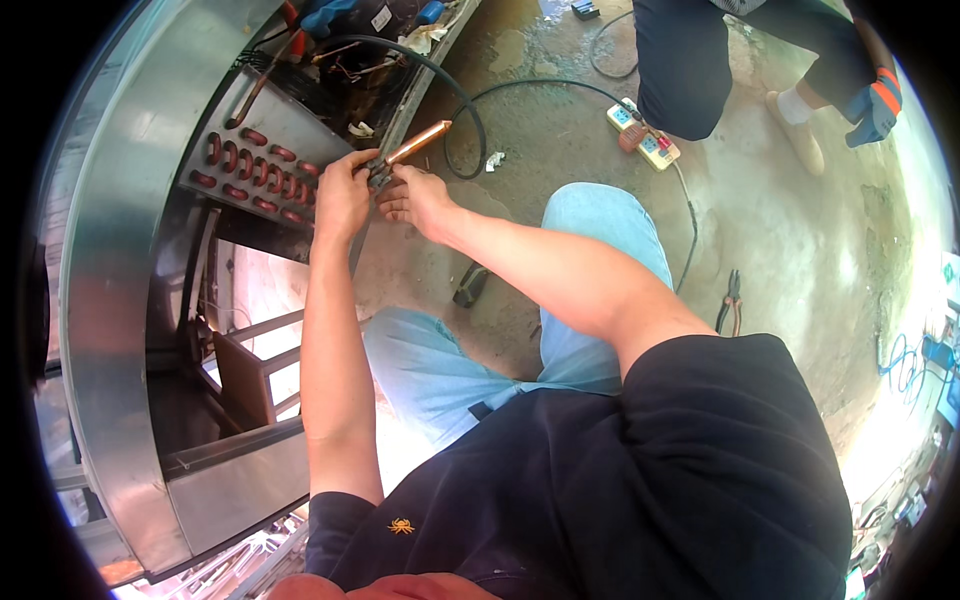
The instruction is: The person kneels on the floor and uses a soldering iron to heat and secure a copper pipe connected to a metal heat exchanger unit. They repeatedly apply heat to the joint and adjust the pipe's position while a coworker observes nearby.
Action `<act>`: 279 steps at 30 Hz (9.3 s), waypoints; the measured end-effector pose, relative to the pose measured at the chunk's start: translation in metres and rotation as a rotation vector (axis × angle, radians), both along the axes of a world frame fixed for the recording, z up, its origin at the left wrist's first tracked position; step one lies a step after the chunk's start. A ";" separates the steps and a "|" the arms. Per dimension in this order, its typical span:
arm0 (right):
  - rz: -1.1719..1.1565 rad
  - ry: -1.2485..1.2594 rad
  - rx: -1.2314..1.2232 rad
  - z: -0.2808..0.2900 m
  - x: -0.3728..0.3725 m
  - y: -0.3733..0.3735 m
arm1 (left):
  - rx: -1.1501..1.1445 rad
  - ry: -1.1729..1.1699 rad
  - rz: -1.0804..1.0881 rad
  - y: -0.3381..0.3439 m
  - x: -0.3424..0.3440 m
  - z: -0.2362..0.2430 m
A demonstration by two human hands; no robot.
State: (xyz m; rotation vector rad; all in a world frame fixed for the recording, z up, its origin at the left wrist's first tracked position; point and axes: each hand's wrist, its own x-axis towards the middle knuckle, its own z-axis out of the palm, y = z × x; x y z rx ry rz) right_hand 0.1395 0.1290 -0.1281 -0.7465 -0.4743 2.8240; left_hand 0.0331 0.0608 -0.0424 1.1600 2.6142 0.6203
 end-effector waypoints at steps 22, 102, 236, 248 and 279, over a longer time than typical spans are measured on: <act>0.028 -0.077 0.284 0.008 -0.001 -0.017 | -0.054 -0.006 0.036 0.005 0.014 0.021; 0.157 0.337 2.346 0.075 0.002 0.069 | 0.197 0.453 0.409 -0.102 0.030 -0.022; 0.755 -0.012 2.112 0.083 -0.048 0.086 | 0.023 0.720 0.408 -0.102 0.029 -0.033; 0.088 -0.222 1.883 0.068 -0.006 0.046 | 0.046 0.802 0.407 -0.103 0.025 -0.036; -0.079 -0.180 0.887 -0.006 -0.003 -0.010 | 0.008 0.765 0.416 -0.098 0.027 -0.031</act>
